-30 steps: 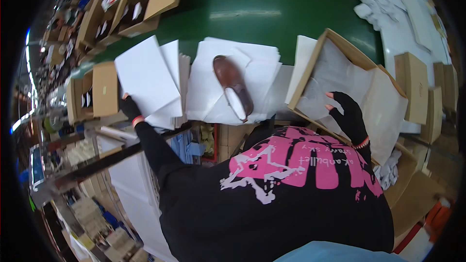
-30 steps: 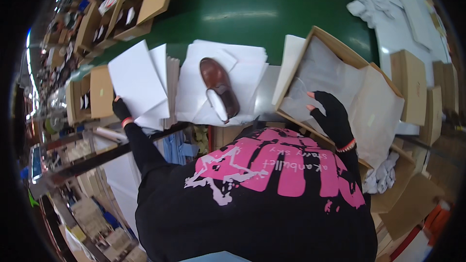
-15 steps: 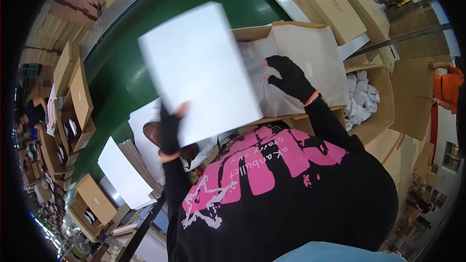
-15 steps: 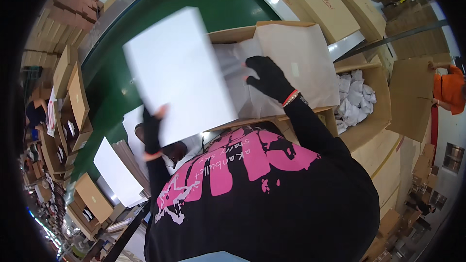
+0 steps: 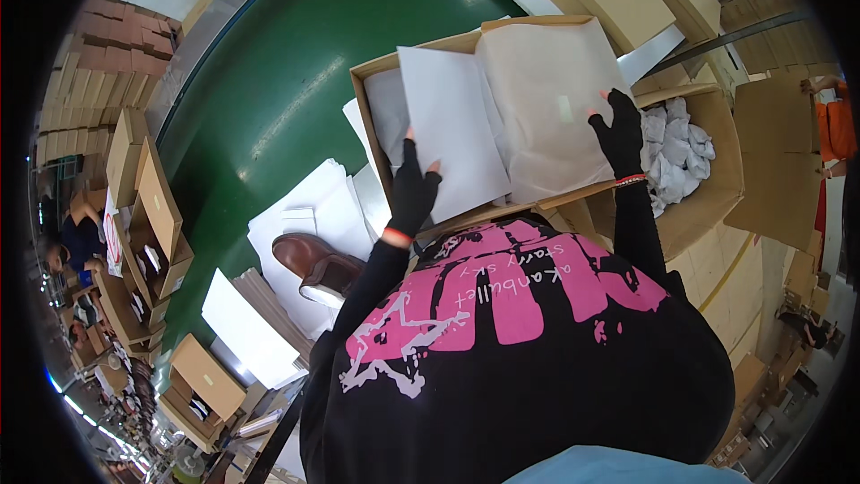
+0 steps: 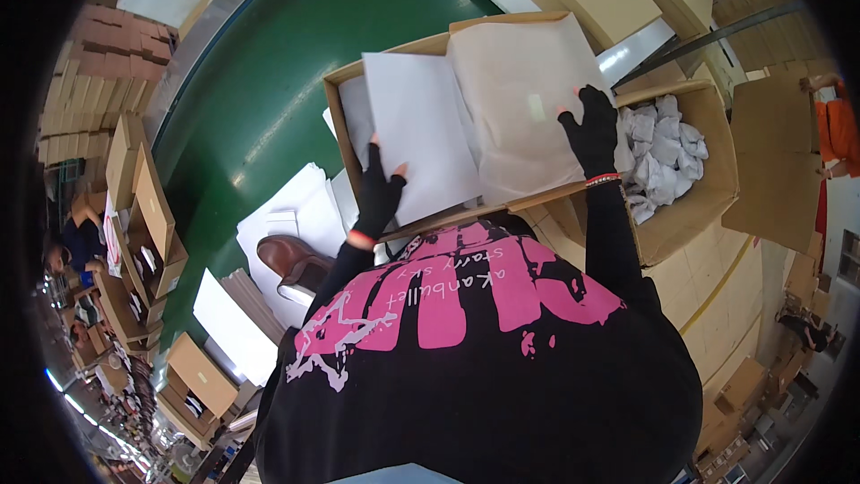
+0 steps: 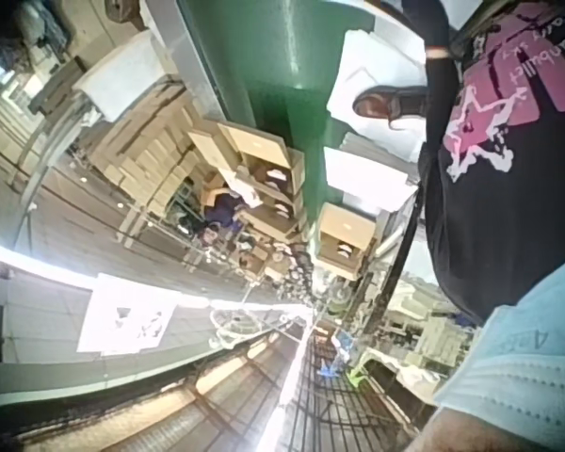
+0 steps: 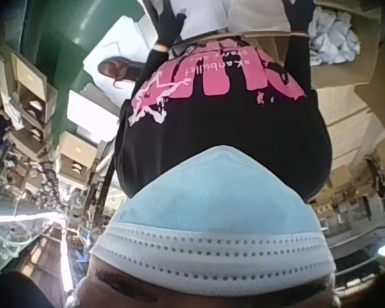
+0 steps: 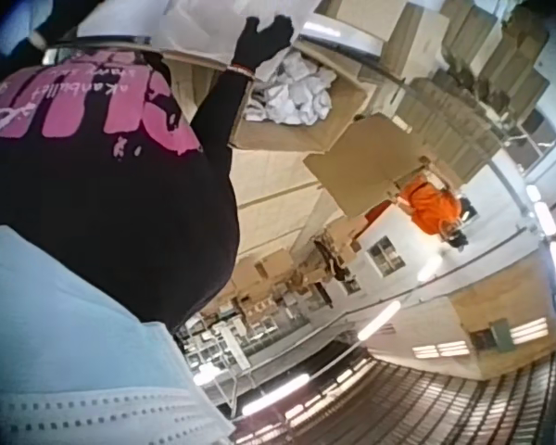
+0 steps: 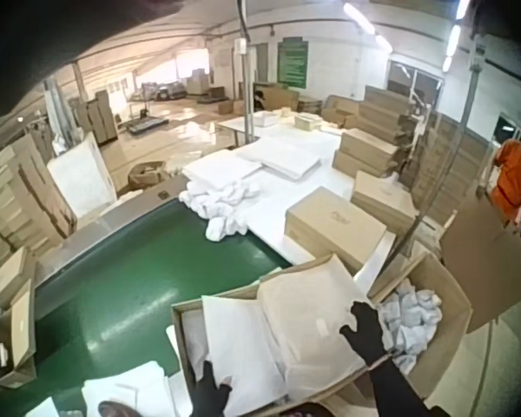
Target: Packing brown leather boots into cardboard boxes at a workstation.
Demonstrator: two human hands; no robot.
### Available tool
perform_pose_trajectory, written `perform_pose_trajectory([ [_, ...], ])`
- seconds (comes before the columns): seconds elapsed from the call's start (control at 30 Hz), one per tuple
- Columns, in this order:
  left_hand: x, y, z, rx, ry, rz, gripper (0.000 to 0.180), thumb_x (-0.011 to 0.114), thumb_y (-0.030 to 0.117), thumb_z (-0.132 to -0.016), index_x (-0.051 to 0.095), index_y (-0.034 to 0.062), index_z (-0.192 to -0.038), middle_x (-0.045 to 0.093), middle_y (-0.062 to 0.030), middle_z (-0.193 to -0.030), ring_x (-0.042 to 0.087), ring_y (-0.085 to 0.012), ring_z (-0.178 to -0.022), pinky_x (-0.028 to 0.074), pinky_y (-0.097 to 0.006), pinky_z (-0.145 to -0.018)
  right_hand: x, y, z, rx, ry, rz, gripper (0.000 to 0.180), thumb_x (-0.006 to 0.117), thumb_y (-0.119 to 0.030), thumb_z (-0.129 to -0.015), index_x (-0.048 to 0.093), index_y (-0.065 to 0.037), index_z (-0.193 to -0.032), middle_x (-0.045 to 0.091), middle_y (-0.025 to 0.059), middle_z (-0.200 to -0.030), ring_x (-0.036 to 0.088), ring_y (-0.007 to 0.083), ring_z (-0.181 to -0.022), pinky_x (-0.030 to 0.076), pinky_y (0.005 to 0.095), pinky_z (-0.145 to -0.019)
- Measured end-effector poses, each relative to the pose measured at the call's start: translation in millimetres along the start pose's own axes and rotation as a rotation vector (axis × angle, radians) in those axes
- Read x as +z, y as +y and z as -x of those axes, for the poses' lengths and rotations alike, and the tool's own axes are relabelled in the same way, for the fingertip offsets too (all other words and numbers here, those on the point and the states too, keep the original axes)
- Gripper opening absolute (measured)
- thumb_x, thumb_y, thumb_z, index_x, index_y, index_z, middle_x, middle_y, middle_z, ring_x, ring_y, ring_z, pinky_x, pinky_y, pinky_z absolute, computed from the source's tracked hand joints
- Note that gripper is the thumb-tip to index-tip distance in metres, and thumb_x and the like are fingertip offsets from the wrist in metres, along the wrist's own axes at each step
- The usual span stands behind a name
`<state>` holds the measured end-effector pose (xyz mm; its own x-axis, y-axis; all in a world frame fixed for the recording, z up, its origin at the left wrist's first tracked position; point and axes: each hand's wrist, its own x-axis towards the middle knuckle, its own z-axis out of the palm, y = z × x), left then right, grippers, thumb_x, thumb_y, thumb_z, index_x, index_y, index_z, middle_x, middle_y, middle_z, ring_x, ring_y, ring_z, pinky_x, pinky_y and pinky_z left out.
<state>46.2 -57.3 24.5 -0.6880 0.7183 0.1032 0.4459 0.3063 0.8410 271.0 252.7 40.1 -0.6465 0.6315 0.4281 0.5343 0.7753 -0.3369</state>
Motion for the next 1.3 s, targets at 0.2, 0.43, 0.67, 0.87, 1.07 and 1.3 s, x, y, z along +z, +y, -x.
perform_pose_trajectory([
  [0.2, 4.9, 22.7, -4.3, -0.174, -0.101, 0.2, 0.075, 0.06, 0.01, -0.085, 0.018, 0.0052, -0.147, 0.061, -0.0253, -0.108, 0.063, -0.0349, -0.097, 0.049, -0.039, -0.082, 0.1, 45.9, 12.5, 0.239, -0.065, 0.313, 0.063, 0.065, -0.053, -0.078, 0.05, -0.017, -0.129, 0.039, 0.0187, -0.139, 0.029, 0.0444, -0.132, 0.022, 0.0725, -0.097],
  [0.43, 9.4, -9.5, -2.6, -0.252, -0.225, 0.017, 0.097, 0.065, 0.028, -0.082, -0.002, -0.0001, -0.146, 0.061, -0.03, -0.099, 0.062, -0.0442, -0.08, 0.048, -0.047, -0.072, 36.1, 70.8, 27.9, 0.264, -0.309, 0.659, 0.074, 0.05, -0.07, -0.079, 0.047, -0.019, -0.134, 0.026, 0.0234, -0.148, 0.015, 0.0505, -0.137, 0.012, 0.0793, -0.093],
  [0.67, -185.3, -46.4, 53.7, -0.429, -0.248, -0.935, 0.103, 0.059, 0.064, -0.078, 0.019, -0.0044, -0.144, 0.064, -0.0185, -0.1, 0.063, -0.0339, -0.092, 0.051, -0.041, -0.076, 37.7, 58.7, 16.6, -0.082, -0.082, 0.535, 0.059, 0.06, -0.05, -0.083, 0.053, -0.01, -0.126, 0.045, 0.0231, -0.133, 0.042, 0.0428, -0.124, 0.039, 0.055, -0.095],
  [0.87, -251.2, -122.1, 170.9, -1.031, -0.751, -0.467, 0.119, 0.073, 0.066, -0.063, 0.023, -0.0133, -0.138, 0.059, -0.0225, -0.117, 0.059, -0.0278, -0.109, 0.043, -0.036, -0.095, 52.2, 63.4, 4.5, 0.258, -0.138, 0.359, 0.076, 0.066, -0.051, -0.078, 0.047, 0.004, -0.126, 0.054, 0.0257, -0.119, 0.053, 0.0419, -0.11, 0.043, 0.0457, -0.093],
  [1.07, -270.0, -100.4, 175.5, -0.788, -0.34, 0.092, 0.09, 0.078, 0.032, -0.076, 0.027, -0.0022, -0.141, 0.059, -0.0151, -0.116, 0.057, -0.0202, -0.108, 0.044, -0.032, -0.093, 66.6, 119.2, 5.6, 0.468, -0.272, 0.007, 0.073, 0.067, -0.052, -0.078, 0.05, 0.005, -0.12, 0.058, 0.025, -0.118, 0.055, 0.0356, -0.113, 0.042, 0.0409, -0.095],
  [1.3, -182.5, 19.6, 3.2, -0.37, -0.519, 0.526, 0.08, 0.072, 0.021, -0.083, 0.026, 0.0019, -0.146, 0.05, -0.0106, -0.131, 0.047, -0.0161, -0.121, 0.034, -0.029, -0.104, 43.8, 108.5, -23.4, 0.237, -0.221, 0.106, 0.057, 0.06, -0.049, -0.082, 0.062, 0.001, -0.109, 0.063, 0.0261, -0.103, 0.06, 0.0403, -0.1, 0.047, 0.0454, -0.086],
])
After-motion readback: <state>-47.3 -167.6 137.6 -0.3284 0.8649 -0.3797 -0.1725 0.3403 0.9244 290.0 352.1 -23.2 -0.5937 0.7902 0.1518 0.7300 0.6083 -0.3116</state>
